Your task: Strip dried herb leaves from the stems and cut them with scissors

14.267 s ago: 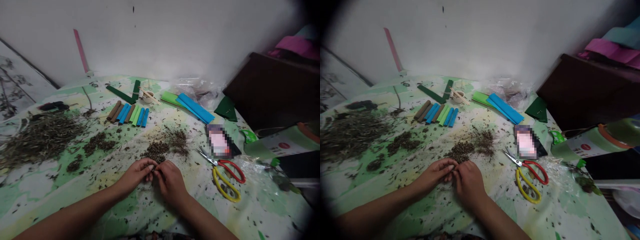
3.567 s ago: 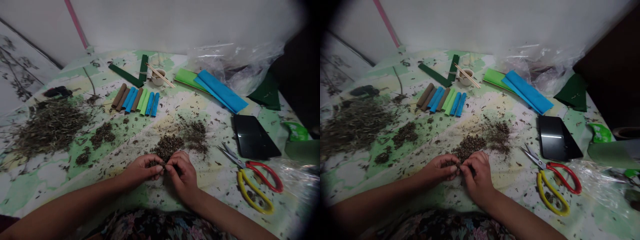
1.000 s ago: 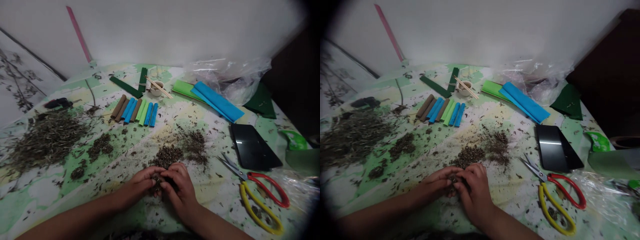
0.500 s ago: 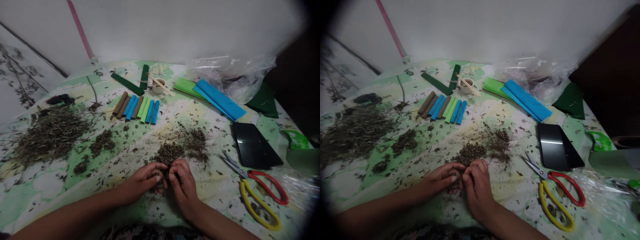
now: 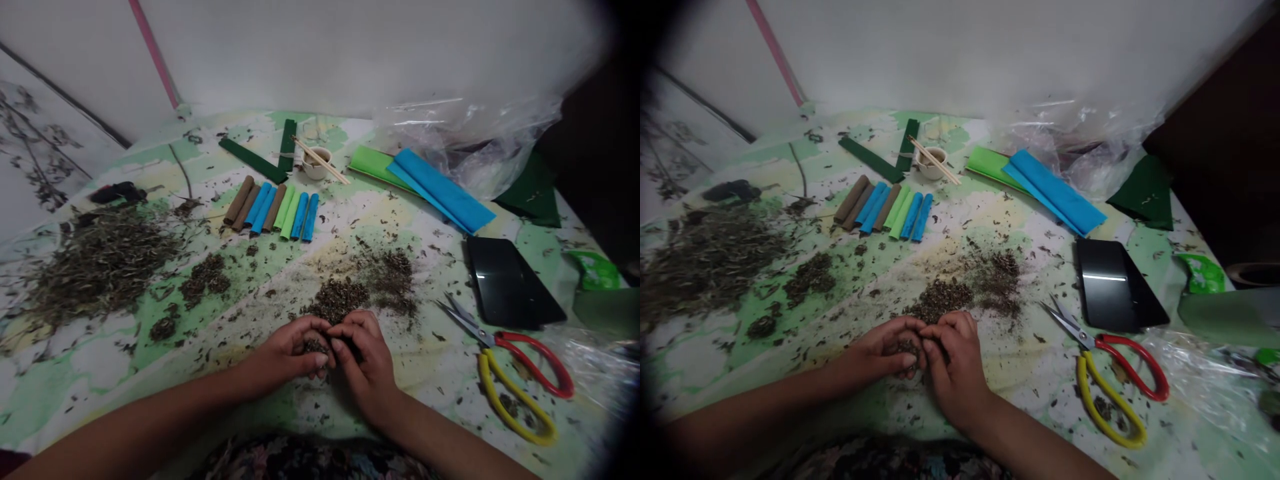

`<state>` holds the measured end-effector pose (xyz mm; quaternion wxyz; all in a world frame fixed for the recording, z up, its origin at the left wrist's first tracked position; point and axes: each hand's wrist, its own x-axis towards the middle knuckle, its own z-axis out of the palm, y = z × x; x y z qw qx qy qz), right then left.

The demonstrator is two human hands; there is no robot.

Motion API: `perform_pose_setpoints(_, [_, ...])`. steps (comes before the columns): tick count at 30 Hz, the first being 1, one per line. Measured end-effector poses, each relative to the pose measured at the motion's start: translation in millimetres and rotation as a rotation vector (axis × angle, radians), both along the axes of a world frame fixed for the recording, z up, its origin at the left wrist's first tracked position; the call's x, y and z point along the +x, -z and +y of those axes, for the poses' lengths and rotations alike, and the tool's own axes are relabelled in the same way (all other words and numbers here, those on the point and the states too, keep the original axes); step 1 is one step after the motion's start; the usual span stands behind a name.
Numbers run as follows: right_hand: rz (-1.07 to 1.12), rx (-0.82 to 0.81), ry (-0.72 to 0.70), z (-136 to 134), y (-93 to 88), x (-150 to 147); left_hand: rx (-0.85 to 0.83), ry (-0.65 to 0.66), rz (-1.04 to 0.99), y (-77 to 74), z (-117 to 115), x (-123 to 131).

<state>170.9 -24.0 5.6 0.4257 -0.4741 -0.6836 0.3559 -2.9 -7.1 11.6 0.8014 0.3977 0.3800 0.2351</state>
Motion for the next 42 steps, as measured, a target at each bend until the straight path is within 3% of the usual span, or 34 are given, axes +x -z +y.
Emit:
perform_pose_setpoints(7, [-0.048,0.027,-0.157,0,-5.1,1,0.180,0.059,0.037,9.8,-8,-1])
perform_pose_setpoints(12, [-0.052,0.011,-0.144,1,-5.1,-1,0.226,0.095,0.096,10.1,-10,-1])
perform_pose_setpoints(22, [0.028,-0.043,-0.035,-2,-2.2,2,0.038,0.008,-0.036,-5.0,-3,2])
perform_pose_setpoints(31, [0.004,-0.018,-0.045,0,-2.1,1,-0.002,-0.117,-0.072,12.5,-4,-1])
perform_pose_setpoints(37, [0.000,-0.002,-0.027,-1,-1.1,0,-0.147,-0.194,-0.122,12.4,0,1])
perform_pose_setpoints(42, [-0.023,-0.002,-0.044,-1,-1.7,0,-0.062,-0.174,-0.027,12.3,0,-1])
